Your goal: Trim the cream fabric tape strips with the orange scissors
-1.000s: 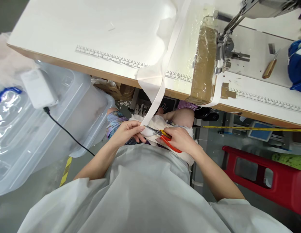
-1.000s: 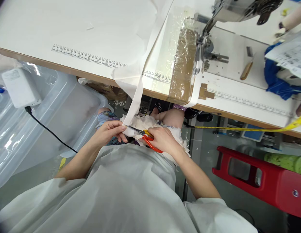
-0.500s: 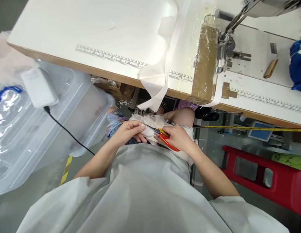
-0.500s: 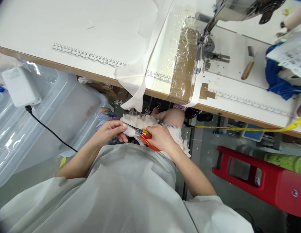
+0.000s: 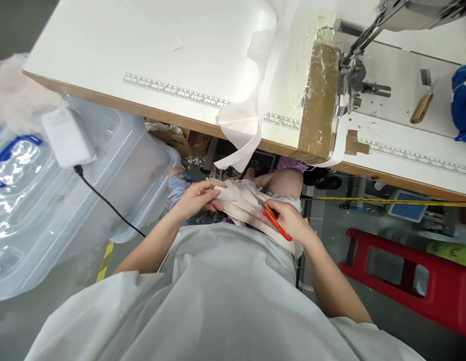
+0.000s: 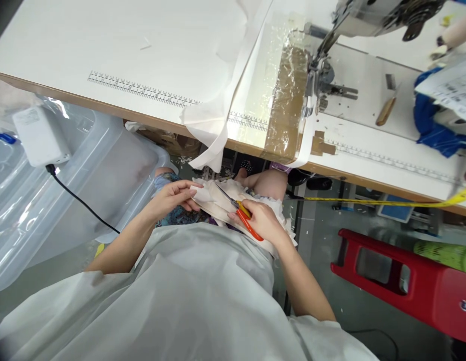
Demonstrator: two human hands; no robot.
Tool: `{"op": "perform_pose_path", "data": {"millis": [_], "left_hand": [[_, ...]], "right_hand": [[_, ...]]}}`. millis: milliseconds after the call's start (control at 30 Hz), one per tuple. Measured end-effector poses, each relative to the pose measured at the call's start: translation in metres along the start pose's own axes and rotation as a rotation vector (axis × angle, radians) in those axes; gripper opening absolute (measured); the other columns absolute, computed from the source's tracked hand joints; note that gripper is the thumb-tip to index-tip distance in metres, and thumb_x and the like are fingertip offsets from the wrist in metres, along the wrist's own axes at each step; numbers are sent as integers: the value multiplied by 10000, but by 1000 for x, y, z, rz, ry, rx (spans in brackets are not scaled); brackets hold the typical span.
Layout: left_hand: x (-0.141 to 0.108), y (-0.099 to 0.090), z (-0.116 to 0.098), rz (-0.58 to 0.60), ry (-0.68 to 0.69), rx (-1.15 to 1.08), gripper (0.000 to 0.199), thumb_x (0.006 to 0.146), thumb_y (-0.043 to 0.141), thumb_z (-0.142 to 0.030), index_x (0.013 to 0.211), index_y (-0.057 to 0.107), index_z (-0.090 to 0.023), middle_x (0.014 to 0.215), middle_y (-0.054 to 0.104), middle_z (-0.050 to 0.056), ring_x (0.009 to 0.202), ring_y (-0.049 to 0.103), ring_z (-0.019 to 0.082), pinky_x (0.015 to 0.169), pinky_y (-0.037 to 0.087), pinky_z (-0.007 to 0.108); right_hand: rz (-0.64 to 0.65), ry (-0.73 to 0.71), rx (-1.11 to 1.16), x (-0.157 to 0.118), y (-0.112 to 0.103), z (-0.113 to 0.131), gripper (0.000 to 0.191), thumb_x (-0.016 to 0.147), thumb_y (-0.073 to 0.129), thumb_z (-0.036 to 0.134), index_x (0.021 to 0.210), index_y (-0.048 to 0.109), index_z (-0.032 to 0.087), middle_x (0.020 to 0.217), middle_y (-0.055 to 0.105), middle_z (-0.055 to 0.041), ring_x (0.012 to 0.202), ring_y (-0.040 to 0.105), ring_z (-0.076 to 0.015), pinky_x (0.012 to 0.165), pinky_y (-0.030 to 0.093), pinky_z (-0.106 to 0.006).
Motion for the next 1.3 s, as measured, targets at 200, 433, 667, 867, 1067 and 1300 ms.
{"op": "perform_pose_path", "data": {"millis": [200, 433, 667, 867, 1067, 1300], "left_hand": [[13, -23, -34, -571, 492, 682, 474, 864, 584, -406, 1239, 566, -116, 1216, 603, 156, 1013, 595, 249, 885, 480, 380], [40, -3, -63, -432, 656, 622, 289, 913, 508, -440, 838, 609, -180, 840, 630, 47, 818, 563, 185, 790, 434, 299], [-6, -66, 45, -815, 10, 530, 146, 785, 587, -295, 885, 545, -197, 546, 487, -25, 514, 445, 168, 535, 313, 274], [-35, 5, 11, -60, 106, 154, 402, 902, 475, -472, 1142, 576, -166, 746, 627, 36, 655, 605, 168, 589, 462, 260], [-29, 31, -36, -117, 311, 388, 270, 873, 604, -437, 826, 661, -178, 841, 585, 43, 651, 502, 117, 563, 402, 224], [-26, 31, -34, 40, 139, 111, 352, 863, 601, -522, 886, 606, -171, 650, 626, 12, 446, 510, 103, 446, 392, 229]], "right_hand": [[-35, 14, 55, -3, 1, -1, 482, 855, 545, 616, 660, 336, 229, 609, 404, 37, 566, 364, -132, 554, 278, -265], [-85, 46, 136, -10, -2, 6, 474, 842, 551, 643, 677, 433, 214, 634, 442, 18, 598, 410, -146, 569, 324, -269], [-98, 136, 190, -28, -5, -7, 476, 833, 546, 661, 742, 531, 194, 657, 494, 11, 620, 434, -146, 571, 345, -261], [-1, 106, 184, -16, 2, -1, 481, 826, 546, 666, 731, 519, 195, 647, 475, 17, 614, 414, -144, 566, 336, -264], [117, 14, 146, -5, -4, 15, 486, 849, 523, 649, 673, 437, 205, 643, 434, 29, 592, 370, -127, 560, 308, -260], [285, -62, 140, 7, -11, 19, 471, 882, 491, 629, 687, 437, 203, 682, 449, 22, 633, 408, -134, 578, 319, -254]]}}
Point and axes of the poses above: each hand's wrist, its own x-axis towards the middle knuckle, its own y-axis out of the palm, z = x × y, the point moved 2 cm from there along x, towards the middle knuckle
